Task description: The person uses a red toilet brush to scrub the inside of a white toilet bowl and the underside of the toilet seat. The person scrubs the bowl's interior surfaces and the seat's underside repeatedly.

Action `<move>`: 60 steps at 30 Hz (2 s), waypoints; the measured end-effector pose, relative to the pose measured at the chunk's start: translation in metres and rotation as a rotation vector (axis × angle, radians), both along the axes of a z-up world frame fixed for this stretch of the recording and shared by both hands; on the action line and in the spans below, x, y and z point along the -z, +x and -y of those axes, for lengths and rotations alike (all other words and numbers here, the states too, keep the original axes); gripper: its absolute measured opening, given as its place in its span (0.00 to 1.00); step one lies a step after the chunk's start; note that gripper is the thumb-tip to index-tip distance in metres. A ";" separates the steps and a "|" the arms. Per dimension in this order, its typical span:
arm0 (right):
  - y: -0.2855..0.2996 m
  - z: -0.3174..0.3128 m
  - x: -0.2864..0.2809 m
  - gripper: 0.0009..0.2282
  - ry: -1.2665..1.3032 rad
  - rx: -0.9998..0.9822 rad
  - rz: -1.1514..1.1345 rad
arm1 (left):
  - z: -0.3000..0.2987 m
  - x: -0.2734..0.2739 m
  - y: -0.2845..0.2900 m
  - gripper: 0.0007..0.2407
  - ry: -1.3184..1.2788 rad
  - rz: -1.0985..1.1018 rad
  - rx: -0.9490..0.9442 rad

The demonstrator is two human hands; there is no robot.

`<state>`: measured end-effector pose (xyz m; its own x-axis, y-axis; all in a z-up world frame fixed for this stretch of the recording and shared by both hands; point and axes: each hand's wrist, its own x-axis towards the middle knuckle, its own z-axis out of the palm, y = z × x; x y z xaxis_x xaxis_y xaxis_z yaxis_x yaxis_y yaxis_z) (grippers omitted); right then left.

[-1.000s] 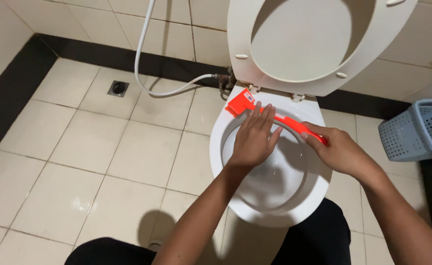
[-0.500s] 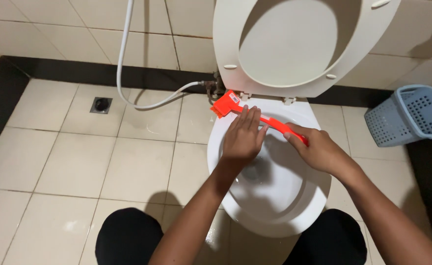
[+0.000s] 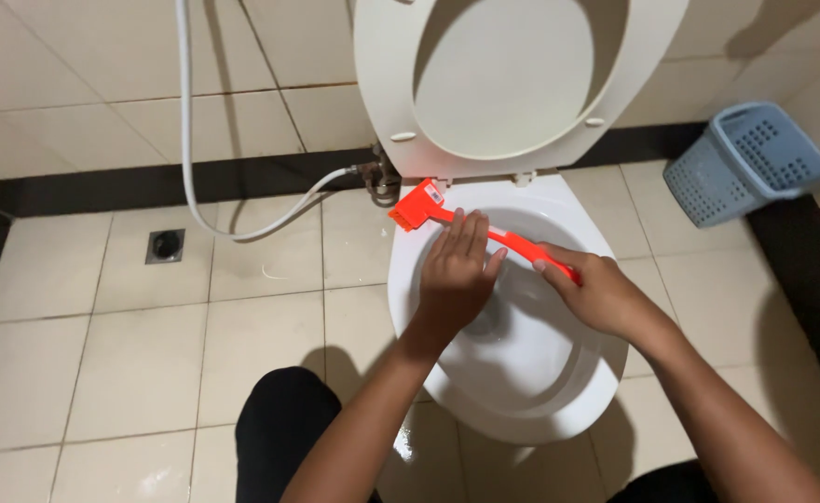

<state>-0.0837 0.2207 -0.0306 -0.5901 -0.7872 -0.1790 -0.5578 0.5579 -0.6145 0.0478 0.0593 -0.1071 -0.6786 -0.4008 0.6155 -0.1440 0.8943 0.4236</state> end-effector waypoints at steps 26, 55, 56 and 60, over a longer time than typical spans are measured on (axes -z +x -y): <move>0.047 -0.057 -0.048 0.17 0.190 0.509 -0.026 | -0.043 0.002 -0.069 0.26 0.050 0.162 0.439; 0.042 -0.058 -0.025 0.16 0.031 0.541 -0.129 | -0.035 0.001 -0.081 0.25 0.039 0.148 0.532; 0.043 -0.058 -0.026 0.15 0.043 0.534 -0.128 | -0.036 0.002 -0.082 0.26 0.037 0.152 0.527; 0.053 -0.063 -0.037 0.15 0.089 0.554 -0.133 | -0.043 -0.003 -0.075 0.26 0.071 0.144 0.557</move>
<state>-0.0303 0.2833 0.0065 -0.9321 -0.3394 -0.1267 -0.2368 0.8354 -0.4961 -0.0277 0.1021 -0.1043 -0.8738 0.0040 0.4862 0.2799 0.8217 0.4964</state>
